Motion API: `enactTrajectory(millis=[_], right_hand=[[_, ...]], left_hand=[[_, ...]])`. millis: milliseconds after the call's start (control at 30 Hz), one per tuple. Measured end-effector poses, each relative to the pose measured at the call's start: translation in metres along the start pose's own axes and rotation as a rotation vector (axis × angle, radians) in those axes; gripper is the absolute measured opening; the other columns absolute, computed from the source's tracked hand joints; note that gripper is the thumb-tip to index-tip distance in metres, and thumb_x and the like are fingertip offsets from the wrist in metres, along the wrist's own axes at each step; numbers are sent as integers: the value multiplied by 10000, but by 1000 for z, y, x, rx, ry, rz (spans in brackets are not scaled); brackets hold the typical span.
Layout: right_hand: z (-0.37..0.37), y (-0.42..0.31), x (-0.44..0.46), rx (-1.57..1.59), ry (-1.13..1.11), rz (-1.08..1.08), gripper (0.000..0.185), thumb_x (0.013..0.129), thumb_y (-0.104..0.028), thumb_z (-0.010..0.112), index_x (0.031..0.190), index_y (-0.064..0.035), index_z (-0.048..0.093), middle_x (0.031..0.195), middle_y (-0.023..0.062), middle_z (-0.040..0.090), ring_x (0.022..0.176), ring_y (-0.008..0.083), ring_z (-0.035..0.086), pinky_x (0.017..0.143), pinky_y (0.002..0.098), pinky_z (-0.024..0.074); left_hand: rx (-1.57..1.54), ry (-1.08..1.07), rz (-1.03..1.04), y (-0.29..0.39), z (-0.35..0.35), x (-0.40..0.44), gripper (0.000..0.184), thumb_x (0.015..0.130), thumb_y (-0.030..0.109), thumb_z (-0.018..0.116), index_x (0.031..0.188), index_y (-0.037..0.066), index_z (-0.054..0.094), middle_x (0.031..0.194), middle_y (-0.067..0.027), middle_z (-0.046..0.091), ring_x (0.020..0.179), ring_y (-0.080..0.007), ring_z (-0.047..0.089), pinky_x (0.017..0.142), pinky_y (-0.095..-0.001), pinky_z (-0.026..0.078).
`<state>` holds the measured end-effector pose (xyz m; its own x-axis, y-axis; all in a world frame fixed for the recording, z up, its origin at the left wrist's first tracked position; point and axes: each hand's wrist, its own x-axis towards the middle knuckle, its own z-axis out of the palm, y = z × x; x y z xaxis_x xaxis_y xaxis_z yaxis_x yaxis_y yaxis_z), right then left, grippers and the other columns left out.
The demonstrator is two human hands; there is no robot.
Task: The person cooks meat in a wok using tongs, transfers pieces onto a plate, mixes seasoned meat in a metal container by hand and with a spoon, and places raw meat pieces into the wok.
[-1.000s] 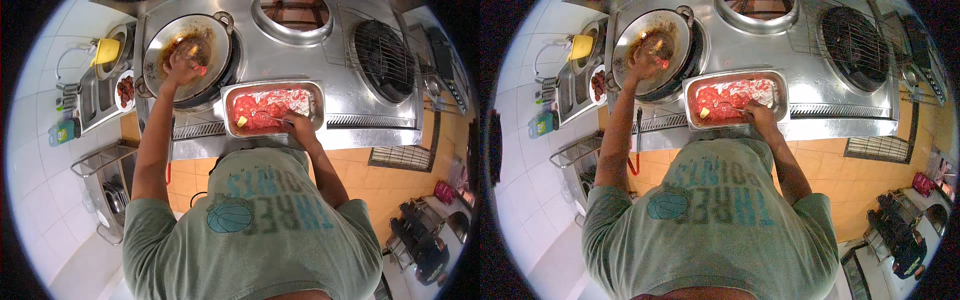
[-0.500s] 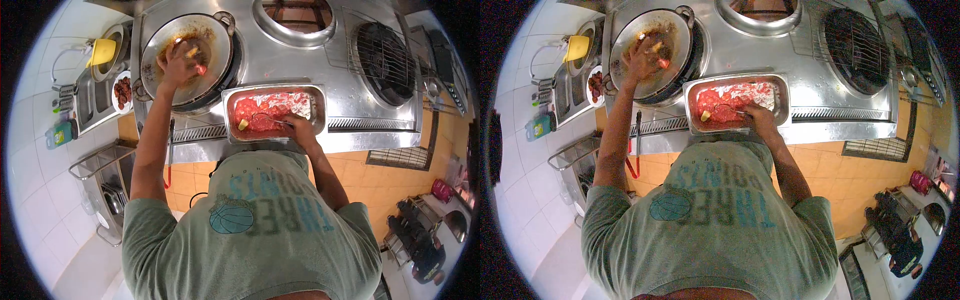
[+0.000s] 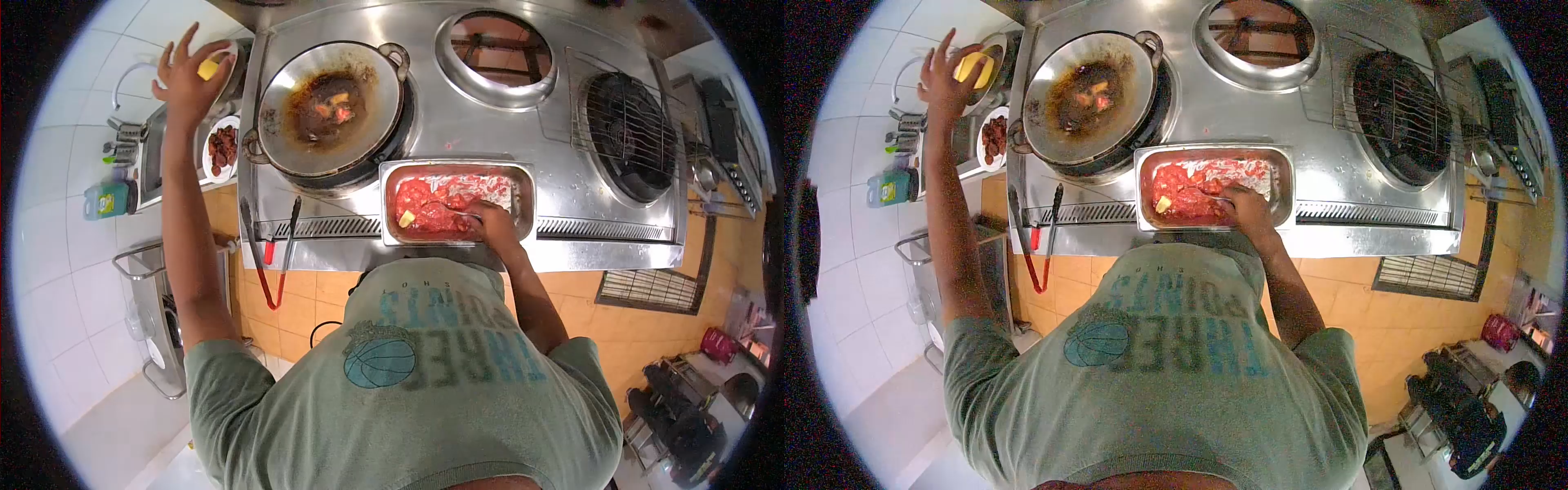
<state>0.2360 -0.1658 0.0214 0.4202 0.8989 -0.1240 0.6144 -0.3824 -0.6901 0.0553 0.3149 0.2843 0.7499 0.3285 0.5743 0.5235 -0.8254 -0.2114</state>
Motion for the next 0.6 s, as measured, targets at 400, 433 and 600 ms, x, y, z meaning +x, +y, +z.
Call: enactTrajectory(millis=[400,433,600], right_hand=[[-15,2,-36,-47,166,-130,174,847,-183,618,970,-63,649,939,131,654,876,311,638,766,417,504],[-15,4,-41,-58,144,-110,177,850,-185,617,976,-65,649,945,129,655,879,313,638,769,417,504],[-18,1,-45,-38,44,-25,189,869,-197,599,990,-62,654,977,124,655,907,324,632,793,419,503]], left_hand=[[-387,125,170,89,-113,-43,318,840,291,674,1141,187,673,1385,-112,478,1262,-292,438,1058,-429,291],[-488,121,177,98,-109,-50,323,833,310,679,1131,185,679,1371,-118,489,1250,-297,442,1054,-427,285],[-538,-105,146,191,-32,-135,343,828,343,658,1141,204,673,1424,-123,422,1297,-378,348,1068,-531,241]])
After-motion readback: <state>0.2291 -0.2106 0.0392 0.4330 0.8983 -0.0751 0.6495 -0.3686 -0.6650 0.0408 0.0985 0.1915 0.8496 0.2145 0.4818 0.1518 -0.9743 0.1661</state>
